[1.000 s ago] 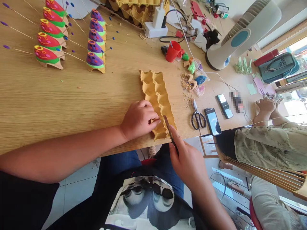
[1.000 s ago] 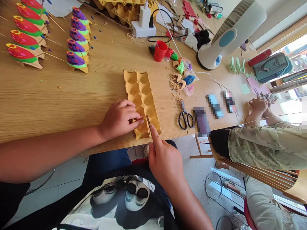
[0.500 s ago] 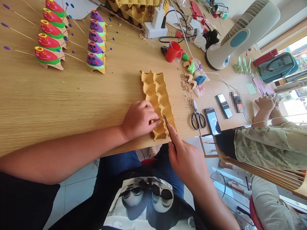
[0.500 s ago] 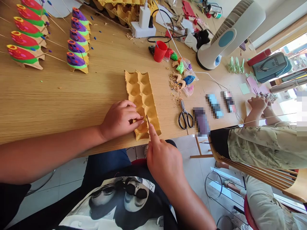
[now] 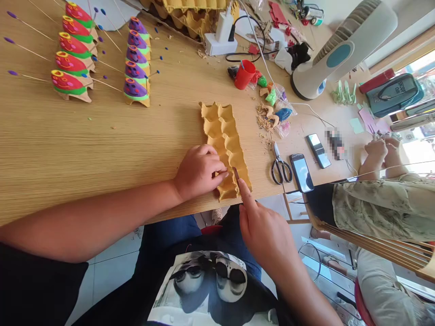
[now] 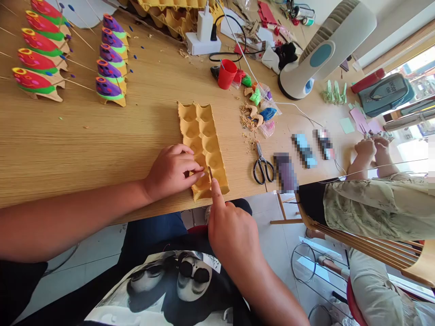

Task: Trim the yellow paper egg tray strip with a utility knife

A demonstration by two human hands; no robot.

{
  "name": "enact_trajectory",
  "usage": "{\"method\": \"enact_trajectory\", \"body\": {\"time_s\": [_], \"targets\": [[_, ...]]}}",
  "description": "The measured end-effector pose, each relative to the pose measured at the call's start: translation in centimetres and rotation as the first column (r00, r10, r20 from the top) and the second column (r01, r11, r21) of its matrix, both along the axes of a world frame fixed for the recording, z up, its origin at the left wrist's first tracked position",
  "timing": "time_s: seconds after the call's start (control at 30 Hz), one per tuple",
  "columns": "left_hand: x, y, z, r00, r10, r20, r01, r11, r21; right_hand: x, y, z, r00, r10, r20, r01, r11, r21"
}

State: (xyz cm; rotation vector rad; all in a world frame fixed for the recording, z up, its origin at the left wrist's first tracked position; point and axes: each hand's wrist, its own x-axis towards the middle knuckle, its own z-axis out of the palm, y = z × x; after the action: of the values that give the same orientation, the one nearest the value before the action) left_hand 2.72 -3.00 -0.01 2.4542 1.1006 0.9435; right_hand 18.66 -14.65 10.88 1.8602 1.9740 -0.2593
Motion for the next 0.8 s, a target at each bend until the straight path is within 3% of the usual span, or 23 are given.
{"method": "enact_trajectory", "body": {"time_s": [0.8], "targets": [[0.0,-0.2,0.3,1.0,-0.017,-0.02,0.016,0.999,-0.036,-0.6,0.7,0.2,0.997,0.013,0.075,-0.01,0.999,-0.034]]}}
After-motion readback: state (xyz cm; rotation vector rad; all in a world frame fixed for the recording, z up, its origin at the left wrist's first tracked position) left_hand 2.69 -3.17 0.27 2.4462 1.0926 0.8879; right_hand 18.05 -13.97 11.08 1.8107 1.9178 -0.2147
